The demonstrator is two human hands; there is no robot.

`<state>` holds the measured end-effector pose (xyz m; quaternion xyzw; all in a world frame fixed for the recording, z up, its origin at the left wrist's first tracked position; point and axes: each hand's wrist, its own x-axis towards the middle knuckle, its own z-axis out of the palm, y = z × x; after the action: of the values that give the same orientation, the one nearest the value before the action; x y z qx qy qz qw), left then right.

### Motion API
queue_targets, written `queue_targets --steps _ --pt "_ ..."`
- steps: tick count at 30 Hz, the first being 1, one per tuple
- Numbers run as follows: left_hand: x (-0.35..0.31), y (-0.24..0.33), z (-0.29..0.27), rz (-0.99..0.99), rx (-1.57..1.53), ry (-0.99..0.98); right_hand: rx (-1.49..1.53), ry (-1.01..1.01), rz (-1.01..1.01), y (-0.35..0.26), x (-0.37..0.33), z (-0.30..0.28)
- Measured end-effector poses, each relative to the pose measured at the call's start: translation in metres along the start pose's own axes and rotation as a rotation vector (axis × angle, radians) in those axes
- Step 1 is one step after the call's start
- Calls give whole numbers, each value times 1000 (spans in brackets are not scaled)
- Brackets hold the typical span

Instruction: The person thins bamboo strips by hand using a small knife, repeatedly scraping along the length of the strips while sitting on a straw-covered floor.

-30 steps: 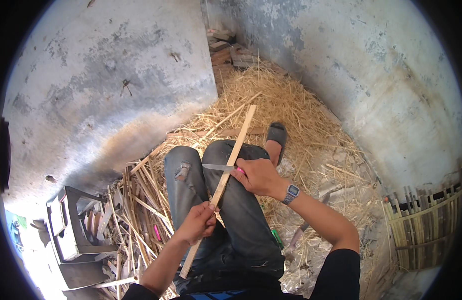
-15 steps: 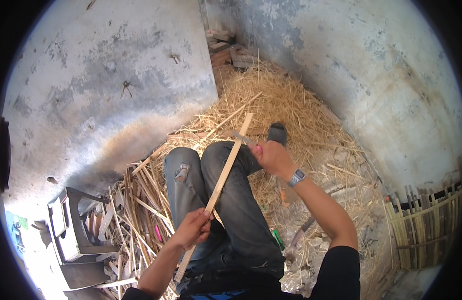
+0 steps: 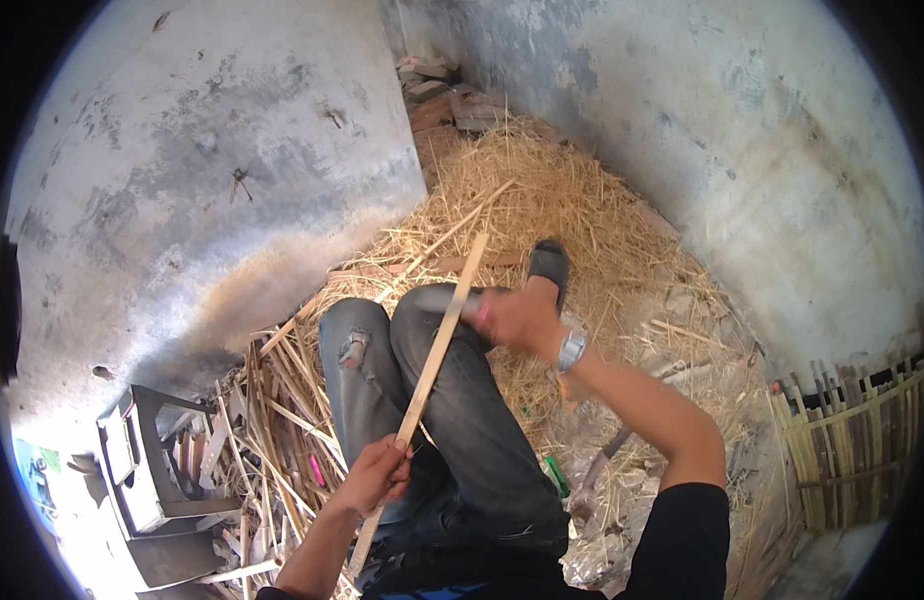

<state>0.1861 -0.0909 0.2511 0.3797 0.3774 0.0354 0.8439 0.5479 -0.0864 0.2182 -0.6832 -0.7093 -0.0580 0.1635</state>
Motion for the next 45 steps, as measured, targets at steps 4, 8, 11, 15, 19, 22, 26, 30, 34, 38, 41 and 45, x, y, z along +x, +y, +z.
queue_targets --steps 4,8,11,15,19,22,26,30,34,38,41,45 --pt "-34 -14 -15 -115 124 -5 8 46 531 92 19 -18" --pt "-56 -30 -39 -123 22 -51 108 165 558 77 9 -18" --pt "-49 -27 -35 -101 75 -36 372 352 596 69 3 -15" --pt "-46 -28 -35 -65 143 -19 564 500 498 43 -5 -11" --pt "-40 -30 -35 -43 227 16 810 351 493 5 -15 -27" --pt "-36 -27 -33 -23 261 18 789 321 426 -2 -20 -32" --pt "-38 -23 -24 -13 293 40 851 197 540 -4 -24 -31" --pt "-36 -24 -20 15 270 41 791 299 529 2 -26 5" --pt "-31 -27 -12 74 382 102 783 247 546 8 -32 18" --pt "-29 -32 -15 90 370 116 798 100 621 -6 -38 9" --pt "-27 -32 -13 111 398 125 849 45 617 -13 -43 -7" --pt "-22 -33 -13 121 431 130 895 -29 620 -37 -56 -9"
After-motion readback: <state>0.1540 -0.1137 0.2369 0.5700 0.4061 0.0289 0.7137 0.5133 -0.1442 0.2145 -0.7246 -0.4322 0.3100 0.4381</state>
